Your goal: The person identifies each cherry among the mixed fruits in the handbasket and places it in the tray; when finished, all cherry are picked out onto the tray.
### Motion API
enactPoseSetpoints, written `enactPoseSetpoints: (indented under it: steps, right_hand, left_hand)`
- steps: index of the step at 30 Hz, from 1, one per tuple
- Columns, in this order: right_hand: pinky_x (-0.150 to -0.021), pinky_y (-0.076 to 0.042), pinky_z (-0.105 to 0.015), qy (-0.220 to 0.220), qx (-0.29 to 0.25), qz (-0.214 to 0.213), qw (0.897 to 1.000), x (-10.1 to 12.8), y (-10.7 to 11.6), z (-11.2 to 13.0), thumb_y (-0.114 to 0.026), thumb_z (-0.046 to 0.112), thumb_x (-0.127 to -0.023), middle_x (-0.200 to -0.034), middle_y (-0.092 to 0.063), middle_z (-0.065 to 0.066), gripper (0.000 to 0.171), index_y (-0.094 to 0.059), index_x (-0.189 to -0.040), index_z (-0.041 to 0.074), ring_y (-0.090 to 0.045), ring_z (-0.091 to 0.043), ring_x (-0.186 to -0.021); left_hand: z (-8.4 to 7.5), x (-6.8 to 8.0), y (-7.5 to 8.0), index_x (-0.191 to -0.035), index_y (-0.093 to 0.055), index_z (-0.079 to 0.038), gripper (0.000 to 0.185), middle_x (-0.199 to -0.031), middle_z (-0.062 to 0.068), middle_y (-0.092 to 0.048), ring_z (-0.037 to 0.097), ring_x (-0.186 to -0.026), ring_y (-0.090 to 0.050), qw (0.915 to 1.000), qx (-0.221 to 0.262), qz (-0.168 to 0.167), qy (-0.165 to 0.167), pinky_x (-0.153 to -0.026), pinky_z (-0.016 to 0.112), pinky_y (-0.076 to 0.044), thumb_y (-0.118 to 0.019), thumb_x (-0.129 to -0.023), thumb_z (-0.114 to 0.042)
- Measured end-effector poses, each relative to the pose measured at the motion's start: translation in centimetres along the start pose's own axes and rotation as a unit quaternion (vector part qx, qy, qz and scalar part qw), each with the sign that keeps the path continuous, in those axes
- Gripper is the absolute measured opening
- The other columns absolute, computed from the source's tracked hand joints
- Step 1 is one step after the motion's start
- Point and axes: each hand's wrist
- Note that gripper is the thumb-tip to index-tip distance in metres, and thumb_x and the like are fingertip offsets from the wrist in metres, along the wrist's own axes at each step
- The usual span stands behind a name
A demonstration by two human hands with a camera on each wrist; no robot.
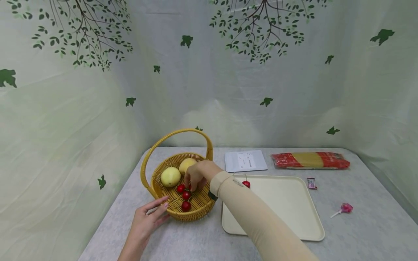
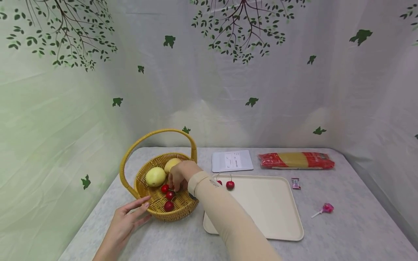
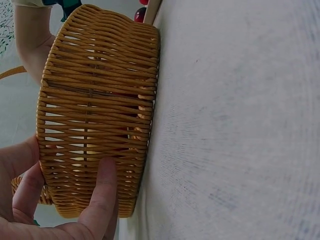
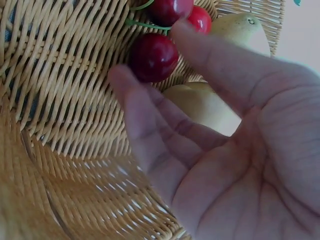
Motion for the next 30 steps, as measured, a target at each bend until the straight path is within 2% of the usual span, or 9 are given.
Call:
enactPoseSetpoints:
  steps: [6,11,14,20,23,30]
  right_hand:
    - [-0.102,-0.063,-0.035,0.0,-0.036,0.019,0.999,-0.2,0.0,-0.3,-0.078,0.006,-0.099,-0.106,-0.069,-0.002,0.022,-0.077,-0.12,0.011,-0.076,-0.022,-0.111]
    - [-0.088,-0.064,-0.025,0.0,0.001,0.011,1.0,0.0,0.0,-0.4,-0.079,0.009,-0.098,-0.107,-0.069,0.002,0.019,-0.078,-0.115,0.017,-0.075,-0.012,-0.096]
    - [-0.085,-0.064,-0.024,0.0,0.011,0.005,1.0,0.2,0.0,-0.3,-0.079,0.009,-0.098,-0.108,-0.068,0.003,0.018,-0.077,-0.113,0.018,-0.073,-0.009,-0.092]
    - [-0.092,-0.065,-0.03,0.013,-0.002,0.003,1.0,0.6,0.0,-0.2,-0.078,0.008,-0.099,-0.104,-0.07,0.001,0.016,-0.076,-0.114,0.013,-0.074,-0.015,-0.095]
    - [-0.092,-0.066,-0.031,0.023,-0.002,-0.001,1.0,0.7,0.1,-0.2,-0.079,0.01,-0.099,-0.102,-0.073,0.0,0.016,-0.076,-0.114,0.013,-0.076,-0.017,-0.098]
    - [-0.093,-0.066,-0.036,0.044,0.01,-0.032,0.998,1.2,0.6,-0.5,-0.081,0.015,-0.098,-0.106,-0.072,0.002,0.018,-0.076,-0.115,0.013,-0.078,-0.022,-0.101]
  left_hand:
    - [-0.2,0.2,-0.1,-0.146,-0.066,-0.001,0.047,-0.147,0.009,-0.063,0.014,-0.115,-0.071,1.0,-0.001,-0.002,-0.001,-0.097,0.042,-0.066,-0.076,-0.102,-0.016]
    - [-0.3,0.3,-0.2,-0.146,-0.065,0.0,0.047,-0.147,0.008,-0.064,0.015,-0.117,-0.07,1.0,-0.002,0.0,-0.004,-0.097,0.042,-0.066,-0.076,-0.102,-0.015]
    - [-0.3,0.3,-0.2,-0.146,-0.066,-0.001,0.046,-0.147,0.008,-0.064,0.014,-0.117,-0.07,1.0,-0.005,-0.001,-0.004,-0.096,0.042,-0.067,-0.075,-0.103,-0.015]
    - [-0.3,0.3,-0.3,-0.146,-0.065,-0.001,0.046,-0.146,0.008,-0.064,0.014,-0.116,-0.07,1.0,-0.007,0.002,-0.005,-0.096,0.042,-0.067,-0.075,-0.103,-0.015]
    - [-0.3,0.3,-0.2,-0.146,-0.065,-0.001,0.046,-0.145,0.008,-0.065,0.013,-0.115,-0.071,1.0,-0.005,0.001,-0.006,-0.097,0.042,-0.067,-0.074,-0.103,-0.014]
    - [0.0,0.1,-0.1,-0.146,-0.065,-0.001,0.046,-0.14,0.01,-0.062,0.014,-0.114,-0.071,1.0,-0.007,0.001,-0.006,-0.096,0.042,-0.067,-0.074,-0.104,-0.014]
Point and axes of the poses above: each hand's wrist, its own x-axis away from the middle knuckle, its own y-axis out of the back of the hand, z = x × y
